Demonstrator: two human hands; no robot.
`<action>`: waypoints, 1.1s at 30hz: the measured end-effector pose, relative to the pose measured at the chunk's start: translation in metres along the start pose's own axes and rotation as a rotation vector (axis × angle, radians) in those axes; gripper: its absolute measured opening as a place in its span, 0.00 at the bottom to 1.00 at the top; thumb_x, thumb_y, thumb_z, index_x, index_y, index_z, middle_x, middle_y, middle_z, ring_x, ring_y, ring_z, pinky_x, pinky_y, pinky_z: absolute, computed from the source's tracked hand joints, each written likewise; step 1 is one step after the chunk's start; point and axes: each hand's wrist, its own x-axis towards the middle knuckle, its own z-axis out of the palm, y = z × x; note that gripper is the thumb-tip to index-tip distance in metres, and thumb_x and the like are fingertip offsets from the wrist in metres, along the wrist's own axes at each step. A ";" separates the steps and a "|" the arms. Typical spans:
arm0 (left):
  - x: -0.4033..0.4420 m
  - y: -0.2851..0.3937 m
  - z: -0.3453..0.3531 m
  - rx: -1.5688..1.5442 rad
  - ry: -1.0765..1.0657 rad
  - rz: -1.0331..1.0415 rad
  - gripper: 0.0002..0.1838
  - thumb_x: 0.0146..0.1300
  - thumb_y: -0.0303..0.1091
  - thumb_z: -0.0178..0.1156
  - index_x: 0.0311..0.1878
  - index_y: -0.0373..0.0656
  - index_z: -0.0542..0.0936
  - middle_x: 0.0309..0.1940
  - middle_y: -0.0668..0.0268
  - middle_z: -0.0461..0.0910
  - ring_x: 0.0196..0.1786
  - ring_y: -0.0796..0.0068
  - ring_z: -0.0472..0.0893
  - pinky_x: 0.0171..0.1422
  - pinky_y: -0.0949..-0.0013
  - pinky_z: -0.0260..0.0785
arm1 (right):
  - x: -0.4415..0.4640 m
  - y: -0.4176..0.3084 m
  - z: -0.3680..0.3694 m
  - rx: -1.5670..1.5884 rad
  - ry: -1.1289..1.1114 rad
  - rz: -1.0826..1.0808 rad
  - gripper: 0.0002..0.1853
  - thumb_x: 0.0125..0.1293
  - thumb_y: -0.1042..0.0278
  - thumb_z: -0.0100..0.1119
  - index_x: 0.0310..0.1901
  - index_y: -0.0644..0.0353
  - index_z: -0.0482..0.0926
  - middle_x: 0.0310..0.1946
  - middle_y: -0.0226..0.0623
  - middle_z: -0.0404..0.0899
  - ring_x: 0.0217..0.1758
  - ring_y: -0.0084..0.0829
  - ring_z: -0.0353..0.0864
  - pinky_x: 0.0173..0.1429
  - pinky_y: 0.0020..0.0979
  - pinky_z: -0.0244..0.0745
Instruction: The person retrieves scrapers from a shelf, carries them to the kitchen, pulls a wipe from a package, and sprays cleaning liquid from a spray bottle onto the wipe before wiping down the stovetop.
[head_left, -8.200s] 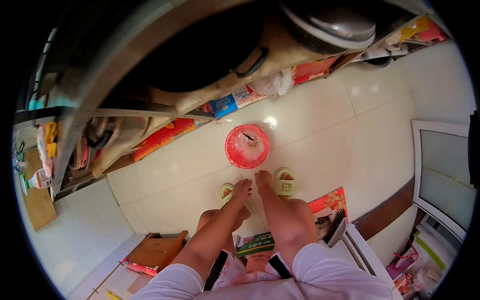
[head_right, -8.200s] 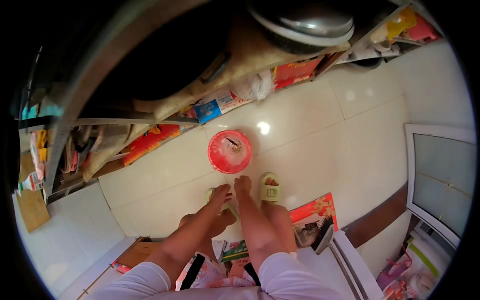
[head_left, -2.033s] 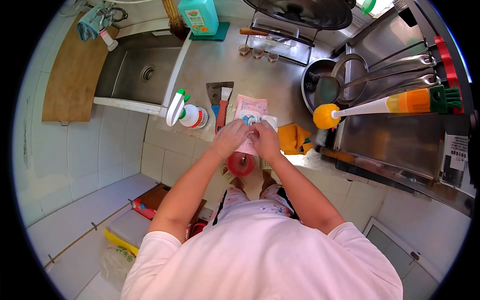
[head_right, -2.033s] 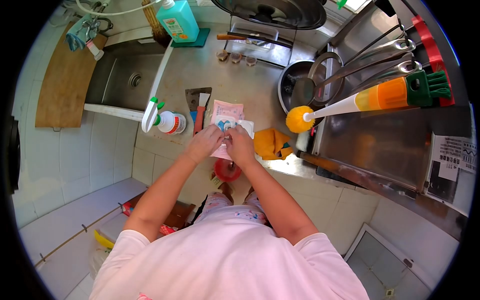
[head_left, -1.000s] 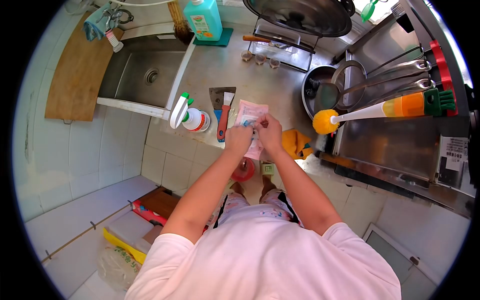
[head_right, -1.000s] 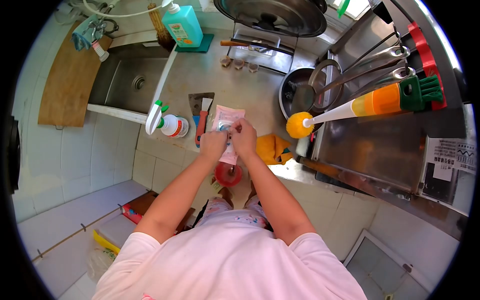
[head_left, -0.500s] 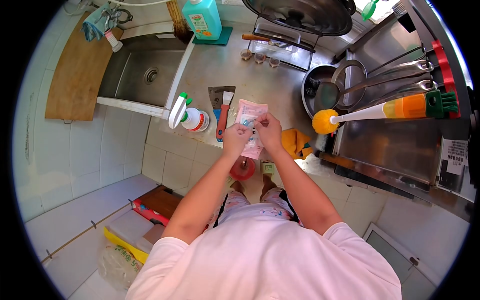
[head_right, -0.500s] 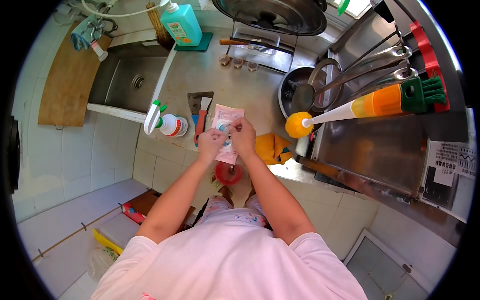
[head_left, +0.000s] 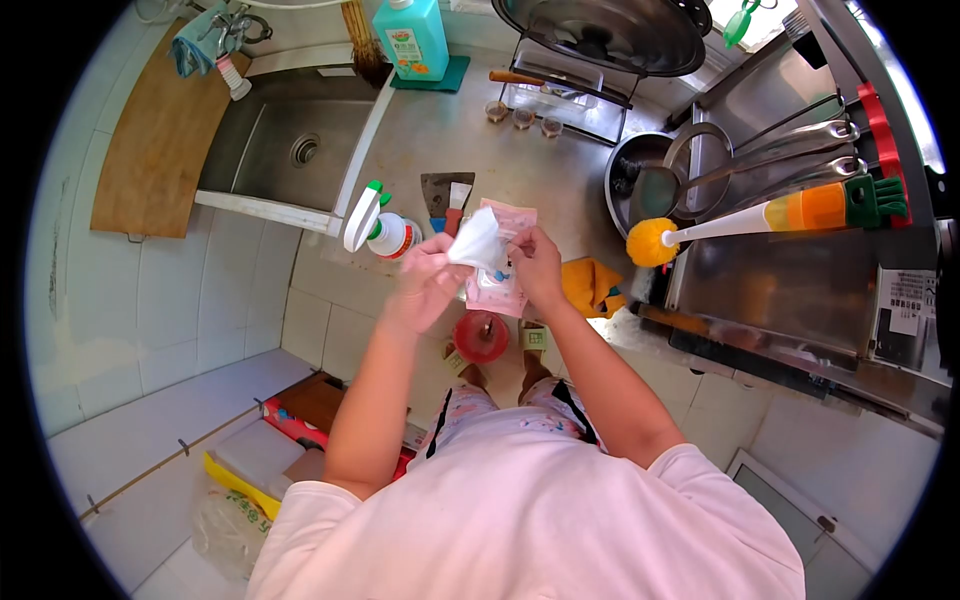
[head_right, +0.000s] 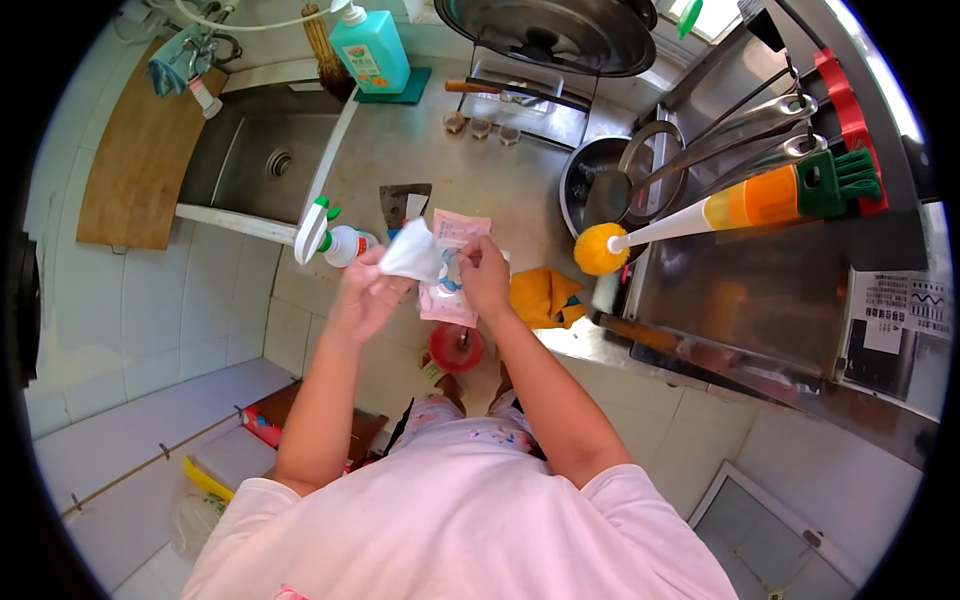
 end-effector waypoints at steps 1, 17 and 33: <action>-0.006 0.012 0.013 -0.054 -0.075 0.105 0.07 0.61 0.29 0.60 0.41 0.39 0.76 0.36 0.67 0.79 0.42 0.77 0.77 0.54 0.70 0.68 | -0.003 -0.003 -0.001 -0.017 -0.006 -0.053 0.04 0.60 0.75 0.60 0.34 0.63 0.75 0.31 0.42 0.82 0.36 0.39 0.83 0.43 0.34 0.76; -0.034 -0.056 0.033 0.361 0.156 -0.133 0.06 0.71 0.33 0.53 0.48 0.46 0.69 0.44 0.64 0.78 0.50 0.73 0.78 0.54 0.67 0.72 | -0.108 -0.055 -0.074 0.583 -0.267 0.207 0.15 0.61 0.73 0.67 0.49 0.64 0.79 0.39 0.32 0.84 0.39 0.21 0.81 0.46 0.22 0.75; -0.041 -0.222 0.195 0.696 -0.126 -0.234 0.15 0.60 0.23 0.65 0.50 0.42 0.77 0.41 0.67 0.82 0.45 0.78 0.80 0.54 0.74 0.71 | -0.217 0.045 -0.287 0.680 -0.071 -0.036 0.25 0.57 0.76 0.66 0.59 0.60 0.75 0.40 0.35 0.83 0.40 0.22 0.81 0.46 0.25 0.76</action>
